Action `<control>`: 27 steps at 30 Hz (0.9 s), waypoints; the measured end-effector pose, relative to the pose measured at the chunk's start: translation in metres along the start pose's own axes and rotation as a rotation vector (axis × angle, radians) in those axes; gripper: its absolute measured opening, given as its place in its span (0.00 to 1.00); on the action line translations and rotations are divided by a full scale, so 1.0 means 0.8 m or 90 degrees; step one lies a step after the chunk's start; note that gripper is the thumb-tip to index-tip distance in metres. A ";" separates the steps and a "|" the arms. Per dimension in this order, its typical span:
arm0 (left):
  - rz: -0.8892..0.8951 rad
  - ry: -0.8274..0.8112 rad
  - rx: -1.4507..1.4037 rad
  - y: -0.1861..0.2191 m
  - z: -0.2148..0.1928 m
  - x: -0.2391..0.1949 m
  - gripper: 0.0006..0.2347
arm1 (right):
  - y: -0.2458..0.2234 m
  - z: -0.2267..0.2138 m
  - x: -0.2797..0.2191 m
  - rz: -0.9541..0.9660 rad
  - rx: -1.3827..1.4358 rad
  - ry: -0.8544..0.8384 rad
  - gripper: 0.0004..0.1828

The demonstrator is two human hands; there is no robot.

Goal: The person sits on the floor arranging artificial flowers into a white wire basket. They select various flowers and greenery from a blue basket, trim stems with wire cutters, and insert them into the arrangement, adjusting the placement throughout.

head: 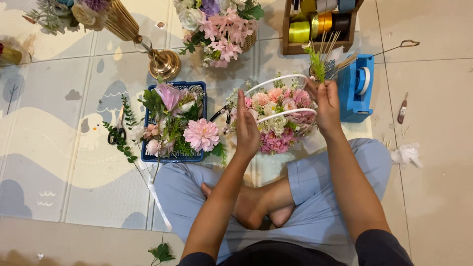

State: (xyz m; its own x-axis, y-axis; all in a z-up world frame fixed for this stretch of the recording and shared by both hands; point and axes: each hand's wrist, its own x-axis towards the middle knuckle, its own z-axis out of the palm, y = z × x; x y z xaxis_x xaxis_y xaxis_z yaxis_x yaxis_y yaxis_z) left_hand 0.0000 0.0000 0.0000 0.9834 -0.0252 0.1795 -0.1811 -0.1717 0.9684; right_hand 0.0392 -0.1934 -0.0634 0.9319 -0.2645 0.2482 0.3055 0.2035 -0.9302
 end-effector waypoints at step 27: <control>0.188 -0.393 0.482 0.074 -0.032 0.102 0.12 | 0.088 -0.118 -0.041 0.094 -0.069 0.254 0.07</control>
State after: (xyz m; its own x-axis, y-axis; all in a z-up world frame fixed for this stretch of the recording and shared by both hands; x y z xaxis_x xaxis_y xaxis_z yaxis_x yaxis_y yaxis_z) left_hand 0.0697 0.0133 0.0762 0.7708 -0.6337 0.0660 -0.5759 -0.6486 0.4977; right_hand 0.0115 -0.2594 -0.1626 0.8089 -0.5879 0.0060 0.1325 0.1724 -0.9761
